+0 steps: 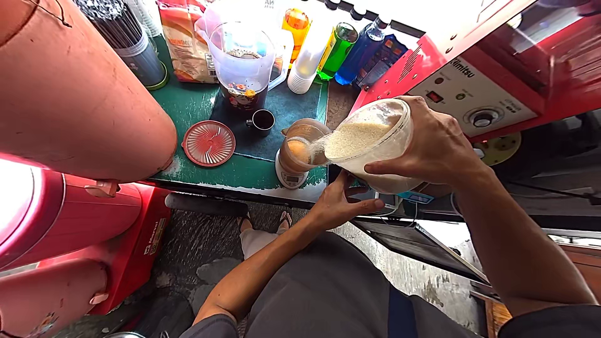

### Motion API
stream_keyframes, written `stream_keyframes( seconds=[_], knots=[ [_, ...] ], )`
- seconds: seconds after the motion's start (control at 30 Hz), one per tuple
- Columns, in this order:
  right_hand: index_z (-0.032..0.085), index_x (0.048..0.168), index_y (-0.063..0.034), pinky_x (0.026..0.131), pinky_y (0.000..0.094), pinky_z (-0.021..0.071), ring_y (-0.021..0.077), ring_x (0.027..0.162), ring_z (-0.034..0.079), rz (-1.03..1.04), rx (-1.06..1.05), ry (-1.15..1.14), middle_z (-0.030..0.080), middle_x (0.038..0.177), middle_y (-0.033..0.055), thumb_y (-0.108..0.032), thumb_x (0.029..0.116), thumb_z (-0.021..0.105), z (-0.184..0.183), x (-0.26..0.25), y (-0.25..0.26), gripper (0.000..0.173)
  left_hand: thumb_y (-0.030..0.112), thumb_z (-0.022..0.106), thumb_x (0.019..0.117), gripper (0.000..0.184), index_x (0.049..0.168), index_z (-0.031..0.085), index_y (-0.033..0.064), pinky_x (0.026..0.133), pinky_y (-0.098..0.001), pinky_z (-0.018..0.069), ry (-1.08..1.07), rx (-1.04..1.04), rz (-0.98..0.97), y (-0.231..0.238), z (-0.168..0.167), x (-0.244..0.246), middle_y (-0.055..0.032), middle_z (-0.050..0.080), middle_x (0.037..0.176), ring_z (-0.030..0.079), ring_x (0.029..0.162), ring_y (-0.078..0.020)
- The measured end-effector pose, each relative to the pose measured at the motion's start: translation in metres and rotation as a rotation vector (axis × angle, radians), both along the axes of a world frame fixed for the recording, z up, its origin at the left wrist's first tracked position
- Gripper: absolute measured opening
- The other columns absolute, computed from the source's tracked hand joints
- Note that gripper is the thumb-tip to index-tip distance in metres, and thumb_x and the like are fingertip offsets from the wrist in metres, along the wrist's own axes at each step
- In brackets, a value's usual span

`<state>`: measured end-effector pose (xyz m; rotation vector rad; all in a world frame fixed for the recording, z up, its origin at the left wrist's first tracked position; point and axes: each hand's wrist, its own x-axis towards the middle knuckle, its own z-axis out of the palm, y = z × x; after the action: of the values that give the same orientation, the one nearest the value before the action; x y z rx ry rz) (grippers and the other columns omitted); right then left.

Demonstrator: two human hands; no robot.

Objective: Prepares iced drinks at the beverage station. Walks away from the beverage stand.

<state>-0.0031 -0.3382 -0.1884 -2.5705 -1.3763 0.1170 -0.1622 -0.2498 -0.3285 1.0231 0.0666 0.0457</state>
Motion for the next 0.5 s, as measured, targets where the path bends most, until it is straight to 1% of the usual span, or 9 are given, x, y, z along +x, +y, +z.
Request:
stream_keyframes(
  seconds=[0.2,0.27,0.4,0.5],
  knots=[
    [0.048,0.144,-0.0124,0.079,0.0576,0.0545,0.0299,0.101,0.069,0.000,-0.018,-0.006,0.069,0.114,0.0126,-0.069,0.0498,0.083,-0.0007,0.0016,0.0021,0.115,0.026,0.080,0.0872,0.087,0.153,0.031,-0.0018,0.100,-0.0368,0.0585,-0.002,-0.006,0.000,0.0005,0.0001,0.0002,-0.0178,0.054,0.145,0.064,0.123,-0.0232],
    [0.048,0.144,-0.0112,0.080,0.0579,0.0542,0.0308,0.101,0.068,0.008,-0.015,-0.004,0.069,0.114,0.0136,-0.068,0.0502,0.084,-0.0006,0.0012,0.0023,0.115,0.025,0.081,0.0870,0.086,0.152,0.032,-0.0017,0.099,-0.0365,0.0585,0.010,-0.006,0.007,0.0002,0.0009,0.0000,-0.0175,0.055,0.144,0.065,0.122,-0.0228],
    [0.047,0.144,-0.0099,0.081,0.0589,0.0543,0.0320,0.103,0.068,0.016,-0.014,-0.002,0.068,0.116,0.0146,-0.068,0.0517,0.083,0.0013,0.0015,0.0029,0.115,0.023,0.081,0.0870,0.088,0.154,0.030,-0.0003,0.100,-0.0375,0.0582,0.018,-0.020,0.006,0.0014,0.0030,0.0000,-0.0173,0.053,0.147,0.064,0.124,-0.0238],
    [0.048,0.144,-0.0113,0.080,0.0592,0.0542,0.0317,0.102,0.069,0.011,-0.021,0.006,0.069,0.115,0.0141,-0.068,0.0512,0.084,0.0018,0.0013,0.0040,0.114,0.024,0.081,0.0870,0.088,0.154,0.030,-0.0008,0.100,-0.0376,0.0582,0.008,-0.024,0.003,0.0004,0.0019,0.0001,-0.0177,0.053,0.147,0.063,0.125,-0.0244]
  ],
)
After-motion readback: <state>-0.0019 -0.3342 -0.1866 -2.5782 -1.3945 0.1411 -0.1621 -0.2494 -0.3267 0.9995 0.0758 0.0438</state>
